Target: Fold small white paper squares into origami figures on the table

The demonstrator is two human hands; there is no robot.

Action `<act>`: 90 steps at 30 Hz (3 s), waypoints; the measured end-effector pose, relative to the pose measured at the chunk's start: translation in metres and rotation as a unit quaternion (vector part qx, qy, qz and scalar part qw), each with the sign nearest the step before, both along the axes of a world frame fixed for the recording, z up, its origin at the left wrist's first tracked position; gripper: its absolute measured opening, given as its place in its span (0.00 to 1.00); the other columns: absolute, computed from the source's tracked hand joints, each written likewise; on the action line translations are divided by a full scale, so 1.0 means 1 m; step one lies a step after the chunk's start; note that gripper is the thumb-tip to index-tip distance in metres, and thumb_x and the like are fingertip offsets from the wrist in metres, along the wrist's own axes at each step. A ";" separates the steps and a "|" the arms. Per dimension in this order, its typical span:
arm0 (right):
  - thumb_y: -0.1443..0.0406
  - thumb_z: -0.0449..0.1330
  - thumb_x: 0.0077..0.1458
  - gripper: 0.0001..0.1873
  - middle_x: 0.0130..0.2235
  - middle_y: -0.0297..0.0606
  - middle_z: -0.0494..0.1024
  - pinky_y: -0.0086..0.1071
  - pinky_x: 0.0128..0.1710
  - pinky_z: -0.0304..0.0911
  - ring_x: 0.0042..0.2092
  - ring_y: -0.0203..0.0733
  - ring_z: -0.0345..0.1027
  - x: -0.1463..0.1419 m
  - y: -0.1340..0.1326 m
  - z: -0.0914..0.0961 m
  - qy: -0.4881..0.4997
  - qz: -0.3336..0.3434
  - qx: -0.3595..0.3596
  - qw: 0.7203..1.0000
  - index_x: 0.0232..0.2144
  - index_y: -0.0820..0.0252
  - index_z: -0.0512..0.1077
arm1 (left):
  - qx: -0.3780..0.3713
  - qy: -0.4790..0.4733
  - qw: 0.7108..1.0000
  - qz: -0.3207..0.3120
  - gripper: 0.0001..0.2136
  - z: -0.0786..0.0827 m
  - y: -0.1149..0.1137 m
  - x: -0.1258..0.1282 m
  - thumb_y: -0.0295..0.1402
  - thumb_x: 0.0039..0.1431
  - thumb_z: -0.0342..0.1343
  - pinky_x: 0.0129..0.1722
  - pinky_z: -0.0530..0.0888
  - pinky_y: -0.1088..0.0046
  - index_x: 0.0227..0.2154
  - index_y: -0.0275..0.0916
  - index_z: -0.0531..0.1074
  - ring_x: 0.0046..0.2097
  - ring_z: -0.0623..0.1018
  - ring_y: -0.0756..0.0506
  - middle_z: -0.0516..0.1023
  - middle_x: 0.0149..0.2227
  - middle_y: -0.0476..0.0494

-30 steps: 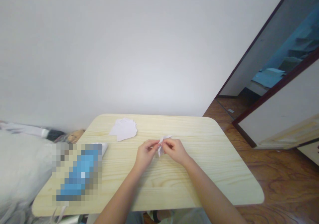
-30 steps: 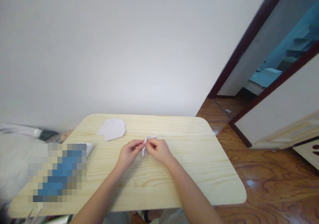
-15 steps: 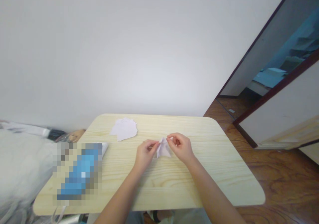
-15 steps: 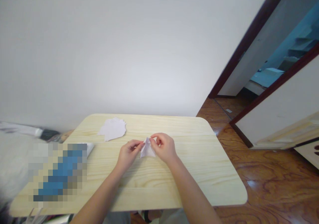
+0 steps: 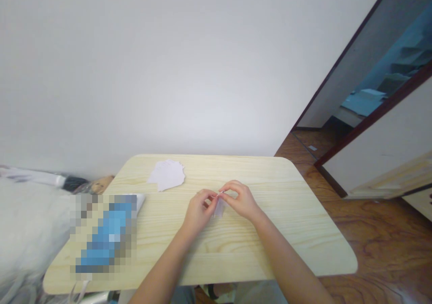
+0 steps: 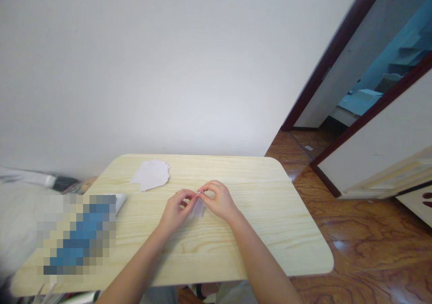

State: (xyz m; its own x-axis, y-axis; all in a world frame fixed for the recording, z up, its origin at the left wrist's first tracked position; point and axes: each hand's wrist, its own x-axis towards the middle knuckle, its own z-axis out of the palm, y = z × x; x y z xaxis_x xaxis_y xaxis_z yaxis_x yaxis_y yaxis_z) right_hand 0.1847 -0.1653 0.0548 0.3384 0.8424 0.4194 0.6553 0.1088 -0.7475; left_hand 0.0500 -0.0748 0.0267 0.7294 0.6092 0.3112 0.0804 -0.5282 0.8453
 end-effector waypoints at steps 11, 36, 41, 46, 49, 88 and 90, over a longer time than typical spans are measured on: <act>0.66 0.60 0.47 0.03 0.30 0.37 0.75 0.31 0.37 0.63 0.34 0.38 0.68 -0.002 0.000 0.001 0.034 0.017 -0.012 0.999 0.27 0.58 0.74 | 0.039 -0.005 0.999 0.009 0.07 -0.002 0.002 0.000 0.32 0.55 0.51 0.26 0.68 0.78 0.30 0.39 0.73 0.31 0.72 0.50 0.74 0.29 0.46; 0.66 0.58 0.49 0.05 0.30 0.38 0.76 0.32 0.36 0.64 0.34 0.38 0.69 -0.005 0.001 -0.004 0.057 0.007 0.030 0.998 0.27 0.57 0.74 | 0.038 -0.006 0.999 0.015 0.07 -0.002 0.001 -0.001 0.31 0.54 0.51 0.26 0.69 0.78 0.32 0.39 0.74 0.32 0.72 0.50 0.74 0.30 0.45; 0.65 0.57 0.51 0.06 0.31 0.38 0.76 0.32 0.36 0.64 0.34 0.38 0.69 -0.005 0.001 -0.005 0.047 0.010 0.027 0.998 0.29 0.57 0.75 | 0.028 -0.004 1.000 0.012 0.08 0.001 0.001 0.000 0.32 0.54 0.50 0.24 0.68 0.79 0.32 0.38 0.74 0.32 0.72 0.50 0.74 0.29 0.44; 0.63 0.55 0.53 0.10 0.30 0.39 0.76 0.31 0.35 0.64 0.34 0.39 0.68 -0.005 0.001 -0.004 0.050 0.004 0.022 0.999 0.28 0.58 0.75 | 0.037 -0.001 0.999 0.018 0.08 0.000 0.001 0.001 0.33 0.54 0.51 0.23 0.68 0.79 0.30 0.38 0.74 0.32 0.72 0.49 0.74 0.29 0.44; 0.62 0.48 0.57 0.16 0.32 0.40 0.76 0.33 0.37 0.64 0.36 0.39 0.69 -0.004 0.000 -0.003 0.088 -0.002 0.018 0.996 0.31 0.59 0.74 | 0.037 0.001 0.999 0.028 0.08 -0.002 0.002 0.001 0.33 0.54 0.50 0.24 0.68 0.78 0.30 0.38 0.74 0.32 0.72 0.49 0.74 0.29 0.44; 0.59 0.53 0.52 0.11 0.32 0.38 0.74 0.32 0.36 0.63 0.35 0.39 0.67 0.013 0.005 -0.016 0.196 -0.022 -0.037 0.980 0.30 0.61 0.70 | 0.036 -0.031 0.998 -0.038 0.12 0.003 0.002 -0.003 0.28 0.57 0.44 0.41 0.70 0.70 0.38 0.40 0.71 0.41 0.73 0.47 0.75 0.38 0.43; 0.58 0.53 0.52 0.12 0.32 0.38 0.74 0.31 0.34 0.63 0.34 0.38 0.67 0.017 0.004 -0.016 0.218 -0.009 -0.044 0.975 0.30 0.61 0.70 | 0.064 -0.040 0.994 -0.076 0.11 0.003 0.001 -0.003 0.28 0.56 0.46 0.45 0.68 0.68 0.39 0.41 0.71 0.45 0.71 0.46 0.74 0.41 0.42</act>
